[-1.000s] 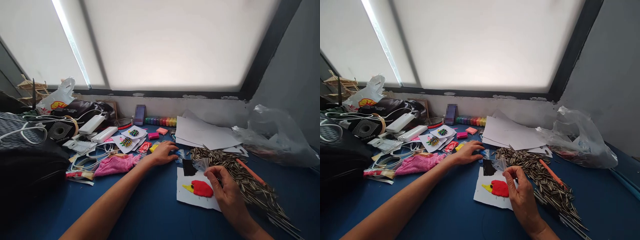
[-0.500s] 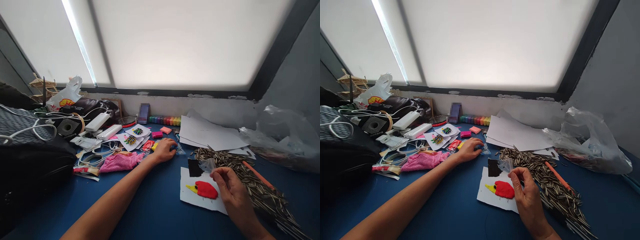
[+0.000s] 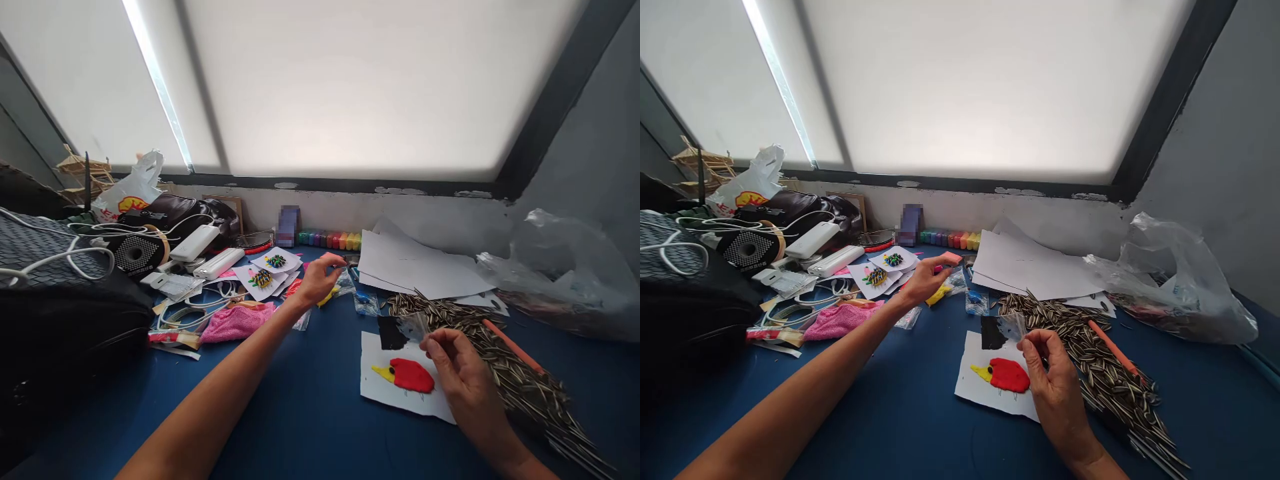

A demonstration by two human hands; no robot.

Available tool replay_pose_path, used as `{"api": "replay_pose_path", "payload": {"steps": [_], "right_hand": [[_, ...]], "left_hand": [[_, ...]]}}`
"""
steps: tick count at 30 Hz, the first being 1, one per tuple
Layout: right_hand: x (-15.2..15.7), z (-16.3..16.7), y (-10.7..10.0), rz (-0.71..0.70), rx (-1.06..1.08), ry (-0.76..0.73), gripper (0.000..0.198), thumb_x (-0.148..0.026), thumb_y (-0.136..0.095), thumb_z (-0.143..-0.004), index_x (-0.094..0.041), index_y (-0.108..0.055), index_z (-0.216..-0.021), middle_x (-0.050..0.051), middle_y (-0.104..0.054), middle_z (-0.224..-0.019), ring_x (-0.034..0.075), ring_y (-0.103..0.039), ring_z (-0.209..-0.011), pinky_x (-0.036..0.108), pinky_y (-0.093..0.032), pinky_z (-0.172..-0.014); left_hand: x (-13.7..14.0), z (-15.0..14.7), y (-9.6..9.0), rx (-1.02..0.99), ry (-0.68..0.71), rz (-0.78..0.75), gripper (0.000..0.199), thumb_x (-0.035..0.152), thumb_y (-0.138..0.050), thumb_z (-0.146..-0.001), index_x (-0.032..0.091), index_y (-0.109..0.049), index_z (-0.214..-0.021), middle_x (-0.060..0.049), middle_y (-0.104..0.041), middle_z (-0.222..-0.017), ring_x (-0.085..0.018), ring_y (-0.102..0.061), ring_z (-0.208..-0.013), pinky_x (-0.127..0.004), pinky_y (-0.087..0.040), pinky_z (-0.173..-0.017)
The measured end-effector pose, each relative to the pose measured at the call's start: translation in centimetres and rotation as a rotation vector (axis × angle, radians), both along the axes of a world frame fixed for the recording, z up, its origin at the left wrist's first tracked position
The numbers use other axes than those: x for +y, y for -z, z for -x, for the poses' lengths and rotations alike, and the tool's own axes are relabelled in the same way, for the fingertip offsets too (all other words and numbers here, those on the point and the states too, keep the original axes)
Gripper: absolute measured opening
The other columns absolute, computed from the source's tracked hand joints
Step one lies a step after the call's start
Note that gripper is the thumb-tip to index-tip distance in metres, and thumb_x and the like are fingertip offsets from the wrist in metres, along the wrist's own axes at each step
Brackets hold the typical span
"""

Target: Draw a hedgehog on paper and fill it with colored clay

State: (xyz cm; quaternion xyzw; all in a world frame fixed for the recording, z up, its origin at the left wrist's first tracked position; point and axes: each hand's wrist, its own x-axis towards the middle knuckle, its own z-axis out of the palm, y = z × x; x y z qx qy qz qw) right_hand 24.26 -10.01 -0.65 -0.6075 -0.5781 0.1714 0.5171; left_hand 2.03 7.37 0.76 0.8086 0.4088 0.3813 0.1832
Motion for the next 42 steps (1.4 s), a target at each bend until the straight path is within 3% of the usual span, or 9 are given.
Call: {"api": "replay_pose_path", "payload": {"steps": [4,7,9,15,23,29,33,39,42], "right_hand": [[0.3,-0.3,-0.2,0.01,0.031,0.027,0.03,-0.052,-0.055,-0.084,-0.023,-0.058,-0.082,0.005,-0.066,-0.075,0.022,-0.064,-0.071,0.035,-0.055,-0.065],[0.7,-0.8,-0.8,0.018,0.061,0.05,0.03,-0.052,-0.056,-0.083,-0.022,-0.057,-0.084,0.005,-0.067,-0.076,0.023,-0.065,-0.072,0.037,-0.055,-0.068],[0.8,-1.1,-1.2,0.024,0.079,0.058,0.03,-0.052,-0.057,-0.082,-0.022,-0.058,-0.087,0.006,-0.068,-0.078,0.024,-0.066,-0.075,0.038,-0.056,-0.069],[1.0,-1.6,-1.8,0.021,0.109,0.068,0.032,-0.053,-0.059,-0.081,-0.022,-0.059,-0.091,0.007,-0.068,-0.083,0.026,-0.066,-0.082,0.04,-0.056,-0.074],[0.9,-1.5,-1.6,0.067,0.102,0.053,0.034,-0.053,-0.058,-0.081,-0.021,-0.06,-0.091,0.008,-0.069,-0.084,0.027,-0.066,-0.083,0.041,-0.056,-0.075],[1.3,-1.5,-1.7,0.105,0.058,0.06,0.035,-0.053,-0.055,-0.081,-0.021,-0.059,-0.094,0.01,-0.069,-0.088,0.027,-0.066,-0.085,0.042,-0.055,-0.078],[1.6,-1.6,-1.7,0.12,0.002,0.054,0.033,-0.05,-0.052,-0.082,-0.021,-0.059,-0.095,0.011,-0.068,-0.092,0.028,-0.066,-0.09,0.041,-0.053,-0.079],[2.1,-1.5,-1.6,0.168,-0.109,-0.004,0.031,-0.047,-0.05,-0.082,-0.02,-0.062,-0.094,0.01,-0.069,-0.091,0.028,-0.065,-0.086,0.042,-0.053,-0.074],[2.7,-1.3,-1.4,0.173,-0.168,-0.033,0.029,-0.041,-0.051,-0.081,-0.021,-0.065,-0.095,0.011,-0.069,-0.096,0.029,-0.064,-0.09,0.045,-0.051,-0.08]], "left_hand": [[-0.4,-0.3,-0.1,0.081,0.133,0.05,0.03,0.01,-0.048,-0.085,0.017,-0.072,-0.103,-0.007,-0.073,-0.102,-0.019,-0.067,-0.096,-0.031,-0.053,-0.089],[-1.3,-1.5,0.4,0.215,0.326,0.078,0.043,0.0,-0.059,-0.068,0.022,-0.074,-0.101,-0.002,-0.071,-0.113,-0.019,-0.065,-0.106,-0.027,-0.048,-0.096],[-1.8,-2.0,0.7,0.282,0.371,0.075,0.047,-0.001,-0.061,-0.066,0.024,-0.074,-0.104,-0.003,-0.066,-0.123,-0.022,-0.062,-0.112,-0.029,-0.045,-0.101],[-1.9,-2.4,1.7,0.333,0.281,0.0,0.02,0.018,-0.06,-0.086,0.02,-0.074,-0.101,-0.009,-0.064,-0.121,-0.027,-0.058,-0.112,-0.04,-0.042,-0.103],[-2.1,-2.4,2.4,0.331,0.141,-0.022,0.022,0.026,-0.062,-0.087,0.021,-0.071,-0.107,-0.008,-0.061,-0.103,-0.021,-0.062,-0.093,-0.033,-0.05,-0.087],[-2.5,-2.7,2.2,0.335,0.124,-0.029,0.015,0.024,-0.062,-0.087,0.018,-0.07,-0.098,-0.01,-0.059,-0.118,-0.025,-0.055,-0.111,-0.037,-0.042,-0.099],[-2.6,-2.9,1.8,0.313,0.128,0.01,0.009,0.021,-0.062,-0.085,0.017,-0.066,-0.093,-0.008,-0.066,-0.102,-0.026,-0.056,-0.103,-0.04,-0.043,-0.096],[-2.3,-2.9,1.3,0.134,0.093,0.116,0.042,0.01,-0.072,-0.069,0.015,-0.062,-0.109,-0.009,-0.063,-0.102,-0.027,-0.056,-0.102,-0.043,-0.042,-0.096],[-2.2,-3.1,0.9,-0.008,0.101,0.207,0.039,0.008,-0.069,-0.07,0.013,-0.064,-0.108,-0.009,-0.063,-0.103,-0.023,-0.059,-0.096,-0.037,-0.047,-0.089]]}}
